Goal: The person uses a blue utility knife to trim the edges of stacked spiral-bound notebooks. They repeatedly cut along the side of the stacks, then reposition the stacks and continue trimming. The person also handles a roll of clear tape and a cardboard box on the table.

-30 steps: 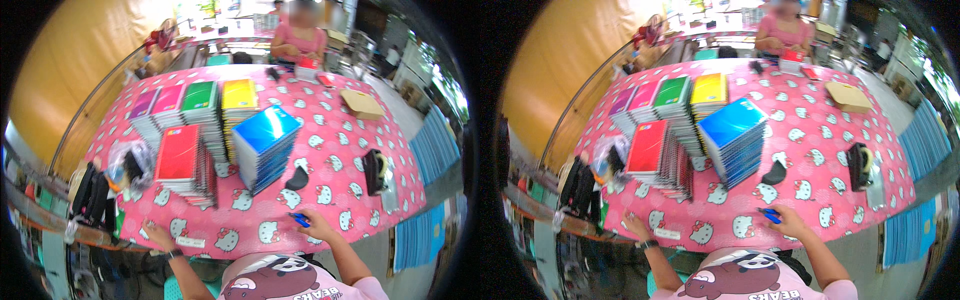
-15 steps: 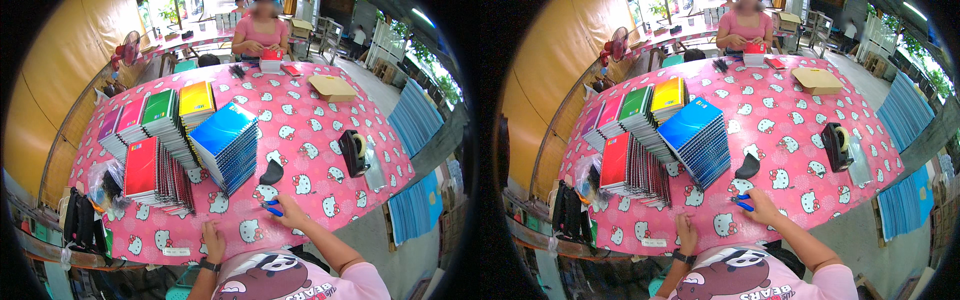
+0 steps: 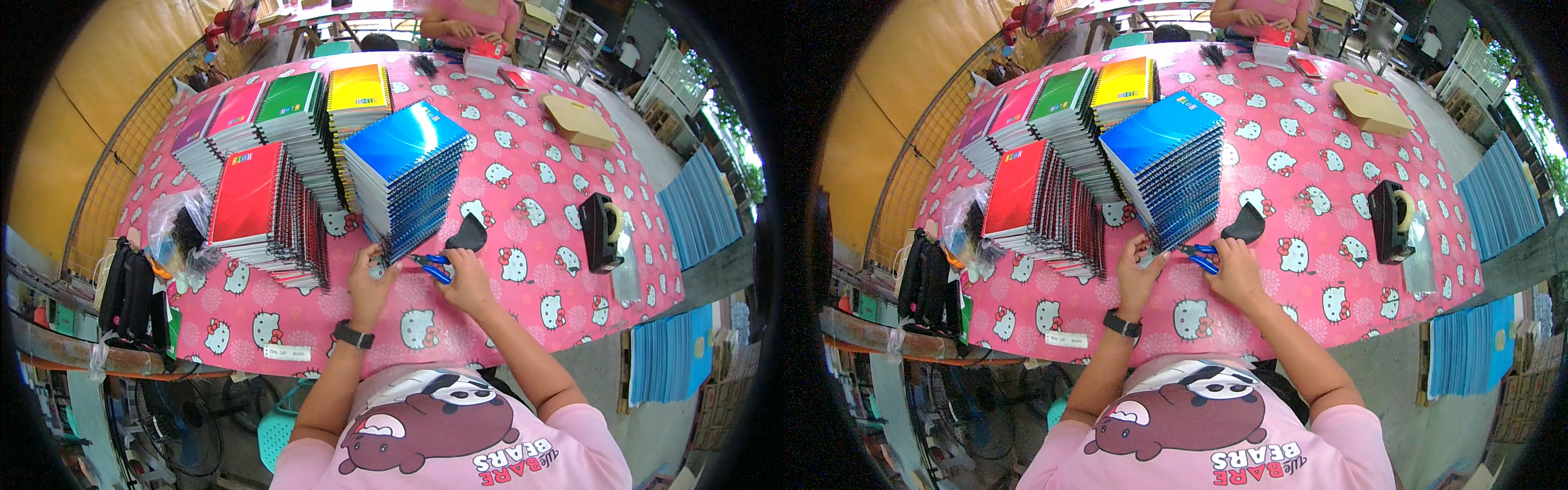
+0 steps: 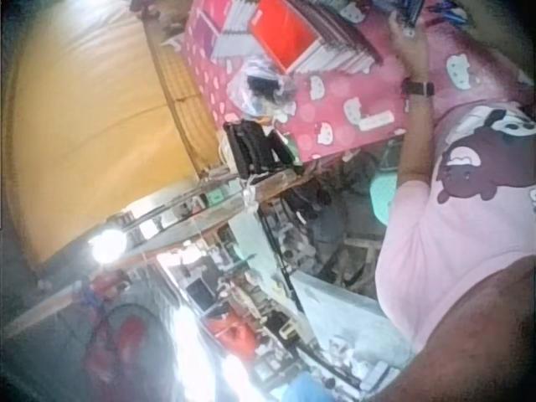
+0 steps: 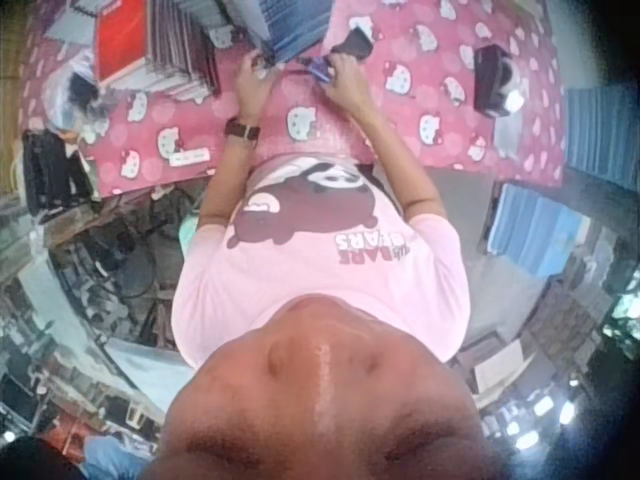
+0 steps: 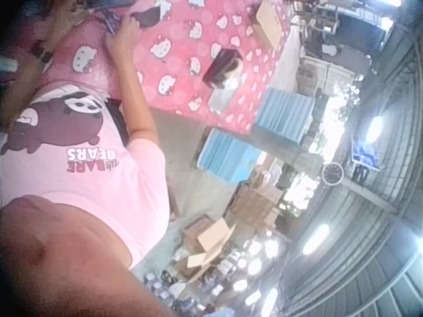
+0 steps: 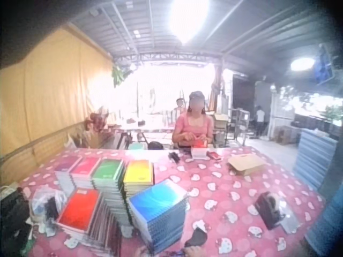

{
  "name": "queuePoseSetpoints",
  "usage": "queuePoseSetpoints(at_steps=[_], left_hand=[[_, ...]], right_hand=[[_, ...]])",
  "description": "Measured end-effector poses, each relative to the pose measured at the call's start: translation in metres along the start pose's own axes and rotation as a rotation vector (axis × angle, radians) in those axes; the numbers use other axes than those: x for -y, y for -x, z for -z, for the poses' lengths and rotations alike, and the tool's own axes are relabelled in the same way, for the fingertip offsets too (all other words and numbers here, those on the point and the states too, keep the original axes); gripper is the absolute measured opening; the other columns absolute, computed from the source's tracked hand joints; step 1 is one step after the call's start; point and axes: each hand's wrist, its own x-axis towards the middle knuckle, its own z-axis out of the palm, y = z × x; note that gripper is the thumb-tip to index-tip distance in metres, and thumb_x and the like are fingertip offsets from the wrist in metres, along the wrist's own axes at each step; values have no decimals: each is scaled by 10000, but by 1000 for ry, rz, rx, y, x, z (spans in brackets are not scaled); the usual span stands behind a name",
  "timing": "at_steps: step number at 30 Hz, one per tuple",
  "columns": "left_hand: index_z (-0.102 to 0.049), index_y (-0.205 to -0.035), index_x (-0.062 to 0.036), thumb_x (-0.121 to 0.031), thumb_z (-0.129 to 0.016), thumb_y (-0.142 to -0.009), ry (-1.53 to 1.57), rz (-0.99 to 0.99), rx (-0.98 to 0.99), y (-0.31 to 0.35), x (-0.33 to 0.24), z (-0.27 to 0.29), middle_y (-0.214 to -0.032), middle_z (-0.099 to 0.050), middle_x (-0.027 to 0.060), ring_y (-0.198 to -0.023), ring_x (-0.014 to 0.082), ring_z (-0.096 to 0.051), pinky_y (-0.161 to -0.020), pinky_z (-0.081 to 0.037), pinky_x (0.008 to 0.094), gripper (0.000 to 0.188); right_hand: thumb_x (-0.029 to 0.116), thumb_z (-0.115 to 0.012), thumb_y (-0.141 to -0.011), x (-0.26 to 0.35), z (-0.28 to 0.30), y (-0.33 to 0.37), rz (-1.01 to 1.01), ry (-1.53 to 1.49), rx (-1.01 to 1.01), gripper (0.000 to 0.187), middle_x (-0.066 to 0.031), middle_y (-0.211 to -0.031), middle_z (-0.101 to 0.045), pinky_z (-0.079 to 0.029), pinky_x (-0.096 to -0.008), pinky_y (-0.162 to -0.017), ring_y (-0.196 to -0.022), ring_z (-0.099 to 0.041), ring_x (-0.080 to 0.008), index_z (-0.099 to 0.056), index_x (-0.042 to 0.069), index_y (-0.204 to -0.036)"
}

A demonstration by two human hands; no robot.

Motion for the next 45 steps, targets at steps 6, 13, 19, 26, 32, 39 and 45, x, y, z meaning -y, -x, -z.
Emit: queuePoseSetpoints(at_steps=[6,13,19,26,32,39,45], left_hand=[[-559,-1114,0,-25,-699,-789,130,-24,-110,-13,-12,-10,-1056,-582,71,-900,111,-568,-769,-473,246,355],[-583,-1088,29,45,-638,-824,264,74,-99,-18,2,-11,-954,-614,51,-779,78,-592,-662,-479,185,271],[-642,-1020,25,14,-668,-799,301,104,-118,-18,-6,-12,-981,-641,89,-837,126,-622,-726,-522,249,223],[-644,-1013,34,26,-665,-802,290,118,-110,-18,-6,-9,-969,-648,78,-823,117,-625,-727,-520,240,212],[-614,-1063,49,38,-656,-815,397,161,-89,-17,-8,-6,-992,-643,78,-851,109,-614,-757,-499,223,251],[-599,-1078,54,51,-642,-818,382,180,-71,-17,-12,-3,-996,-642,90,-869,117,-615,-766,-498,224,263],[-601,-1075,50,49,-639,-822,421,167,-71,-16,-12,-3,-994,-641,83,-839,107,-616,-748,-502,225,256]], right_hand=[[169,-715,-634,22,8,-17,13,3,-124,455,-102,-957,-562,-393,-415,-791,-944,-515,-297,-554,60,-1045],[197,-724,-629,32,9,-24,16,125,-88,467,-102,-957,-568,-388,-416,-782,-946,-525,-287,-558,64,-1044],[197,-736,-617,32,9,-26,47,125,-99,437,-110,-901,-585,-412,-409,-744,-906,-555,-286,-569,58,-996],[191,-718,-633,36,12,-29,-107,29,67,374,-118,-860,-599,-435,-413,-715,-853,-577,-296,-574,60,-952],[195,-709,-630,27,8,-21,40,124,-118,389,-107,-860,-597,-413,-415,-729,-855,-567,-292,-584,66,-976],[186,-700,-629,32,4,-23,74,165,-164,361,-99,-837,-591,-419,-410,-695,-822,-565,-291,-589,69,-952],[198,-695,-643,32,0,-25,-29,101,-38,297,-122,-772,-602,-451,-417,-661,-748,-593,-314,-595,63,-887]])
